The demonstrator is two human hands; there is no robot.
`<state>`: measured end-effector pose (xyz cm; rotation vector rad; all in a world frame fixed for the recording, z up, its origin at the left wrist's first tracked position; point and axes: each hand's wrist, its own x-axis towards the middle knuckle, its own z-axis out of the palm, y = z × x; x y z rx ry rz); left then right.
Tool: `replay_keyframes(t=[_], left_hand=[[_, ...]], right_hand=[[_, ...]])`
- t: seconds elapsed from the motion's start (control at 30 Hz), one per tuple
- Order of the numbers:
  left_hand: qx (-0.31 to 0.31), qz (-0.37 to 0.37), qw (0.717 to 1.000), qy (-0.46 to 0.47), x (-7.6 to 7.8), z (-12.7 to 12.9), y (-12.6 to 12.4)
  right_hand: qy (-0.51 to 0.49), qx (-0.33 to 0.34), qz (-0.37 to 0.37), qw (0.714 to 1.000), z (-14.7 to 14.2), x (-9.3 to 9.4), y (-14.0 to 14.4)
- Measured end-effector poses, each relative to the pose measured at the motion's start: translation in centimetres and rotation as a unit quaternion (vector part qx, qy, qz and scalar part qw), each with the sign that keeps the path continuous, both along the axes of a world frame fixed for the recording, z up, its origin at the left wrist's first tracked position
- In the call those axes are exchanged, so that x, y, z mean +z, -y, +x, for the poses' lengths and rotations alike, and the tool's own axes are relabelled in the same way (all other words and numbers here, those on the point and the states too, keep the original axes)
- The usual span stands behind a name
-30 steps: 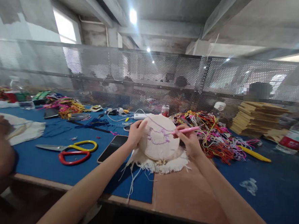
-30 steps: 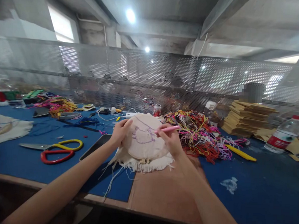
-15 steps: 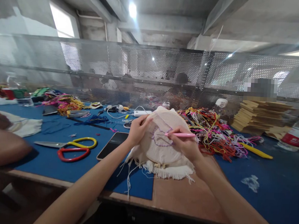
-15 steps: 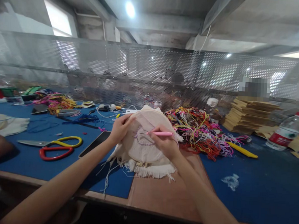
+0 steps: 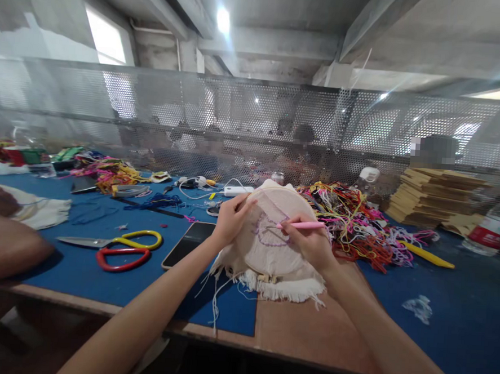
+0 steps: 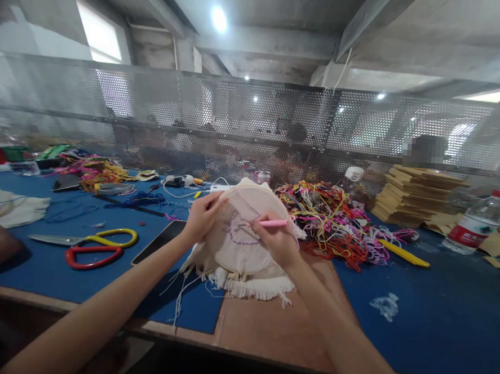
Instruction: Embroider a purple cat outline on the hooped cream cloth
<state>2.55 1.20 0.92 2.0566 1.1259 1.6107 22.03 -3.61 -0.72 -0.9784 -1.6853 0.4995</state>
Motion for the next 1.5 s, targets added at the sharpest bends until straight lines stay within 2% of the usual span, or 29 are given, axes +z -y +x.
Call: replay_keyframes(t=[0.13, 0.23, 0.37, 0.43, 0.5, 0.6, 0.7, 0.8, 1.13, 1.27, 1.5], left_hand=[[-0.013, 0.015, 1.000, 0.005, -0.1, 0.2, 0.1], [-0.002, 0.001, 1.000, -0.003, -0.1, 0.4, 0.3], [0.007, -0.006, 1.000, -0.024, 0.0, 0.5, 0.6], [0.004, 0.003, 1.000, -0.028, 0.0, 0.4, 0.6], [-0.001, 0.007, 1.000, -0.027, -0.1, 0.4, 0.5], [-0.003, -0.002, 1.000, -0.023, -0.2, 0.3, 0.4], [-0.003, -0.013, 1.000, -0.019, -0.3, 0.3, 0.3], [-0.006, -0.013, 1.000, -0.016, -0.3, 0.3, 0.2], [0.001, -0.010, 1.000, -0.017, -0.4, 0.2, 0.2], [-0.004, -0.008, 1.000, -0.017, -0.3, 0.2, 0.2], [-0.005, -0.002, 1.000, -0.022, -0.5, 0.1, 0.0]], right_hand=[[0.033, -0.034, -0.013, 0.999, -0.3, -0.1, 0.2], [0.060, -0.070, 0.026, 0.995, -1.2, 0.0, 0.4], [0.157, -0.068, 0.089, 0.981, -2.5, 0.2, 0.4], [0.179, -0.069, 0.087, 0.978, -2.8, 0.1, 0.3], [0.145, -0.062, 0.050, 0.986, -2.6, -0.1, 0.1], [0.041, -0.007, -0.011, 0.999, -1.9, -0.4, -0.3], [-0.062, 0.031, -0.051, 0.996, -1.3, -0.6, -0.5], [-0.118, 0.040, -0.066, 0.990, -1.1, -0.4, -0.5], [-0.128, 0.050, -0.062, 0.989, -1.0, -0.5, -0.4], [-0.135, 0.057, -0.084, 0.986, -1.1, -0.1, 0.0], [-0.126, 0.056, -0.076, 0.987, -1.0, 0.3, 0.3]])
